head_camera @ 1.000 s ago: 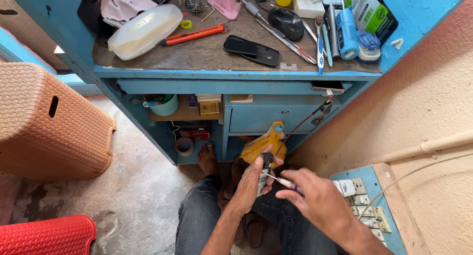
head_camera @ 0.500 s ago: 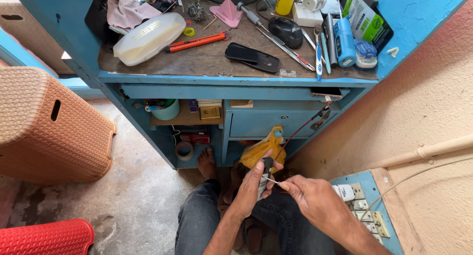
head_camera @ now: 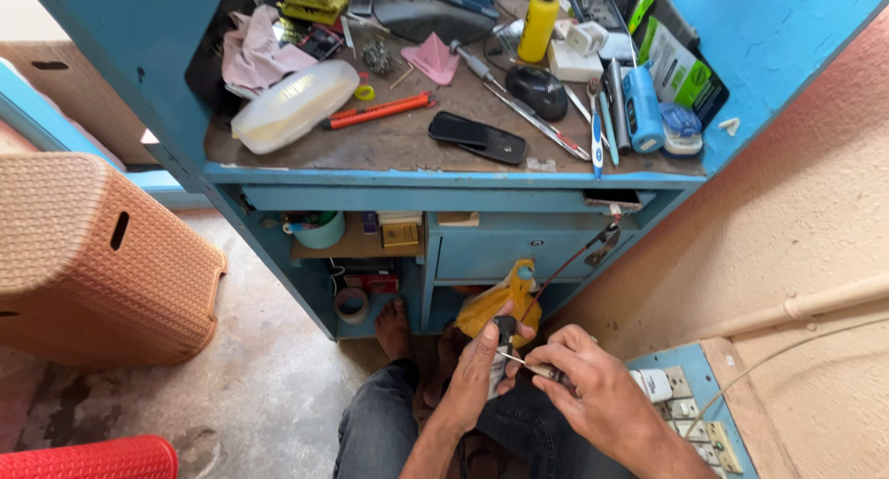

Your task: The person sits at a cluttered repair workbench and uses a screwdriver to work on a mobile phone, prying at its back cover and battery compartment. They reposition the phone repeatedly, manipulate internal components with the screwdriver, and finally hold up the opened phone with its screen lit.

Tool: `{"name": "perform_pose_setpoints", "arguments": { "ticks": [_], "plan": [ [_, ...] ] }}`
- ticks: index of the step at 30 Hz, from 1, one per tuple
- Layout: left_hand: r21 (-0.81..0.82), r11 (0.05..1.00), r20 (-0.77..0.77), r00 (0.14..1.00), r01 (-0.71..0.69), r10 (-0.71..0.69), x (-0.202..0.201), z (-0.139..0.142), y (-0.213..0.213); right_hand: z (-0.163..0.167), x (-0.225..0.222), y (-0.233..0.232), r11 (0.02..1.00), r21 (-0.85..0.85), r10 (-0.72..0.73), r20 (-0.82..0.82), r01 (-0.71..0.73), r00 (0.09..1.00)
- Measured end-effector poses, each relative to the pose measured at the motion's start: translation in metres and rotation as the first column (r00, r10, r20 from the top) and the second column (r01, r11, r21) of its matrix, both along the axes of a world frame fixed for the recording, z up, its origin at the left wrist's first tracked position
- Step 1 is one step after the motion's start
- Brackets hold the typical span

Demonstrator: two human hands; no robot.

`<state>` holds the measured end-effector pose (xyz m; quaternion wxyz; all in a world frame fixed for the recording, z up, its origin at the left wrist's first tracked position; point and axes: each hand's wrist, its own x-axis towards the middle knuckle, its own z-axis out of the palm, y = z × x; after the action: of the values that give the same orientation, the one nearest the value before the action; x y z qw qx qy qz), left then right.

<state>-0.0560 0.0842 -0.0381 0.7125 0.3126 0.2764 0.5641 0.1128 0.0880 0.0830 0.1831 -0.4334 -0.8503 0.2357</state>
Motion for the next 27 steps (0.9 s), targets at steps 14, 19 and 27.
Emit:
{"name": "perform_pose_setpoints", "arguments": {
  "ticks": [14, 19, 27],
  "plan": [
    [-0.035, 0.999, 0.042, 0.999, 0.006, -0.004, 0.001, -0.008, 0.001, 0.016, -0.01, 0.002, 0.96, -0.227, -0.154, 0.069, 0.166, 0.986],
    [-0.073, 0.997, 0.041, 0.999, 0.039, -0.036, 0.004, -0.008, -0.002, 0.019, -0.011, 0.002, 0.915, -0.312, -0.229, 0.124, 0.258, 0.965],
    [-0.087, 0.995, 0.115, 0.993, 0.04, -0.029, 0.003, -0.003, -0.003, 0.021, -0.009, 0.0, 0.993, -0.043, -0.101, 0.142, 0.108, 0.985]
  ]
}}
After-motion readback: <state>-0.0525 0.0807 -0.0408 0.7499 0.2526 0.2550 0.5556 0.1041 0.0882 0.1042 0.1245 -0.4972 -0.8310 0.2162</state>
